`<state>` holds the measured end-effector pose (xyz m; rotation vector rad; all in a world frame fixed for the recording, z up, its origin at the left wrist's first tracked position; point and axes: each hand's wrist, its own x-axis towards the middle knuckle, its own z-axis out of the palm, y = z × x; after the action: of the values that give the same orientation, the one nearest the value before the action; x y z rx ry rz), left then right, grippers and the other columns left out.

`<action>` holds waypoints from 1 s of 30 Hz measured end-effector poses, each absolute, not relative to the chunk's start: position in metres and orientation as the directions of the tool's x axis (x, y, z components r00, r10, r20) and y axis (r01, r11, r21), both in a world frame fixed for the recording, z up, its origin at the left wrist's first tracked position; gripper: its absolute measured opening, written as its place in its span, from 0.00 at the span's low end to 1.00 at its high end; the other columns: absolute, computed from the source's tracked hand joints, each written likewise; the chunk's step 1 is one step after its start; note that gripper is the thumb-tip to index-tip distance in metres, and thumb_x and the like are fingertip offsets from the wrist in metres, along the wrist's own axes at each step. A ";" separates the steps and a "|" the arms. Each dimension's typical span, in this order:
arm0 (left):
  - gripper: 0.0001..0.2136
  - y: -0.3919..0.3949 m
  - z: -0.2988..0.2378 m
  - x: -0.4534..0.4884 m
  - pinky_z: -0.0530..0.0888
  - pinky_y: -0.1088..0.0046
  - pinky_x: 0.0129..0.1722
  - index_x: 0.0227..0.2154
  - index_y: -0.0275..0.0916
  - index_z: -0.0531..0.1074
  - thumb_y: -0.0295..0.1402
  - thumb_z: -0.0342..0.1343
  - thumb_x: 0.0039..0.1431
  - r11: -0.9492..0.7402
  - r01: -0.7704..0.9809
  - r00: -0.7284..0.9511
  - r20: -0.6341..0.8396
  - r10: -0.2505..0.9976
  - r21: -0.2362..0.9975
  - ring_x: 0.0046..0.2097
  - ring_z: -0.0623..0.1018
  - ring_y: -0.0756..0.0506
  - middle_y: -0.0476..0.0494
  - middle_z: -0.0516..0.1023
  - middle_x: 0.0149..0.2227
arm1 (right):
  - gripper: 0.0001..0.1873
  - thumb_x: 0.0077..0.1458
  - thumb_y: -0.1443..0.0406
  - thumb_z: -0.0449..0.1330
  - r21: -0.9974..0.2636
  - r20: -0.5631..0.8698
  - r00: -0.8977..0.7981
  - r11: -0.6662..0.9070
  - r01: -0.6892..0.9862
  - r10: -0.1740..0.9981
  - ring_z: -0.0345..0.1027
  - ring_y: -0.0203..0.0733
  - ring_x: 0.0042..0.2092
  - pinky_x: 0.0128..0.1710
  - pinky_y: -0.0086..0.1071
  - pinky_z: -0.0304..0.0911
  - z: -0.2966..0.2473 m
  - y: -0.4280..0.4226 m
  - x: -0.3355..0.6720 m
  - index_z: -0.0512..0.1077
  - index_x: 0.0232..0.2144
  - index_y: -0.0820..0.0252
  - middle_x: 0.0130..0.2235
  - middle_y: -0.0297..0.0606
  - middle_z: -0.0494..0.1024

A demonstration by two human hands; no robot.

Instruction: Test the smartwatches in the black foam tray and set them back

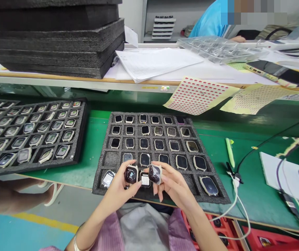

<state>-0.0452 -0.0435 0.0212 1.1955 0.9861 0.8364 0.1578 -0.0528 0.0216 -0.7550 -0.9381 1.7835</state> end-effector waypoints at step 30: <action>0.16 -0.043 0.024 -0.051 0.76 0.68 0.38 0.52 0.41 0.61 0.30 0.47 0.62 0.291 -0.234 0.509 -0.138 0.850 0.928 0.44 0.75 0.42 0.42 0.72 0.42 | 0.15 0.60 0.65 0.58 -0.960 -0.074 -0.168 -0.116 -0.256 0.983 0.73 0.35 0.22 0.16 0.23 0.66 0.017 -0.062 0.147 0.67 0.49 0.56 0.42 0.43 0.78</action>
<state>-0.0506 -0.0429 0.0244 1.0266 0.7257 0.8139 0.1466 -0.0623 0.0171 -0.9961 -1.0699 1.5095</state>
